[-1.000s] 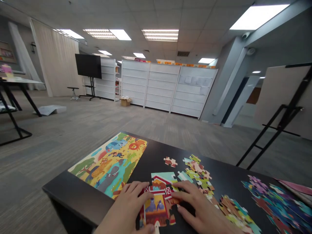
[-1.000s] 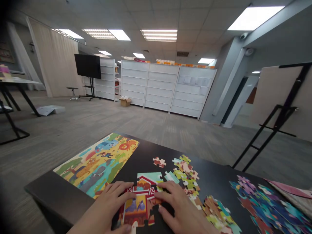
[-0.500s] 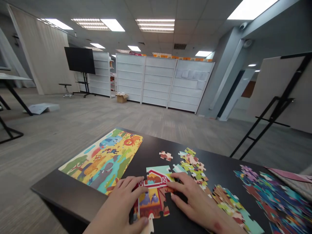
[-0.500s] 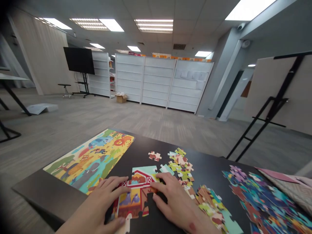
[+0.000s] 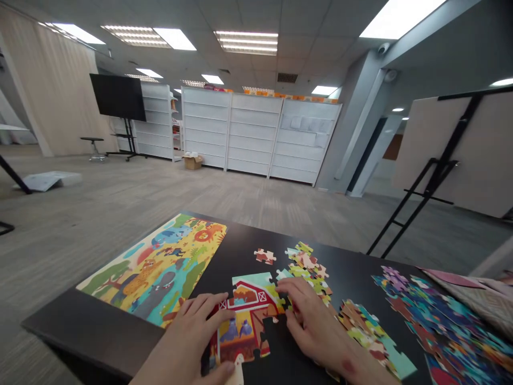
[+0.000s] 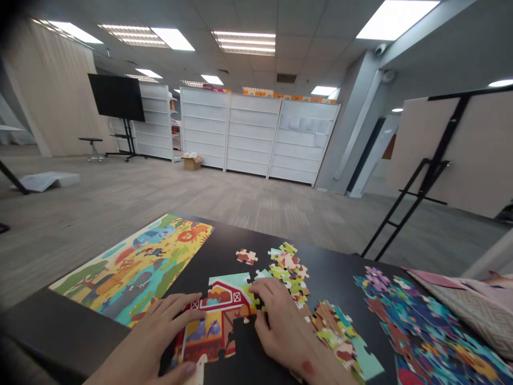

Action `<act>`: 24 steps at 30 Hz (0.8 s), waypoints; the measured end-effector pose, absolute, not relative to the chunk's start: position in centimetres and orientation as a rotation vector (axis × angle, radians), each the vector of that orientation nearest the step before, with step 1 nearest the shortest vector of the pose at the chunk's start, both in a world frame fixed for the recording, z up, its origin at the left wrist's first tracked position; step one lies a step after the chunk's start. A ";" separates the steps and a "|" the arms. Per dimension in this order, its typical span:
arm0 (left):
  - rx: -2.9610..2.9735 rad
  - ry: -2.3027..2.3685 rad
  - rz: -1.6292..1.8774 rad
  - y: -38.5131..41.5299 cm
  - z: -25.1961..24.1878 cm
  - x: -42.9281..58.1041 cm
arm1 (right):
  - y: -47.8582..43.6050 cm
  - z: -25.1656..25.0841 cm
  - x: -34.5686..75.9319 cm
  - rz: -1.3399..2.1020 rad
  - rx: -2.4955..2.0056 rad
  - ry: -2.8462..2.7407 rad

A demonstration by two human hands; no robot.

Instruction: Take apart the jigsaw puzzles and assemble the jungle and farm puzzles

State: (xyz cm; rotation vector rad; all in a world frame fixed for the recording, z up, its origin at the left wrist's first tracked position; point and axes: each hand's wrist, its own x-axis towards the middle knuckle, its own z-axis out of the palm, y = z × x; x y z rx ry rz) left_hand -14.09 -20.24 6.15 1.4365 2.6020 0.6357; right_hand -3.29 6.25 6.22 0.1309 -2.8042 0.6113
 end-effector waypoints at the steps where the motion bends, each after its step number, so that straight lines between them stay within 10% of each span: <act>1: 1.436 2.614 0.636 -20.3 6.2 -14.1 | 6.2 6.2 -3.3 0.614 0.140 -2.805; 24: 1.603 2.952 0.619 -21.1 -0.5 -16.9 | 14.3 8.7 1.8 0.626 -0.277 -3.010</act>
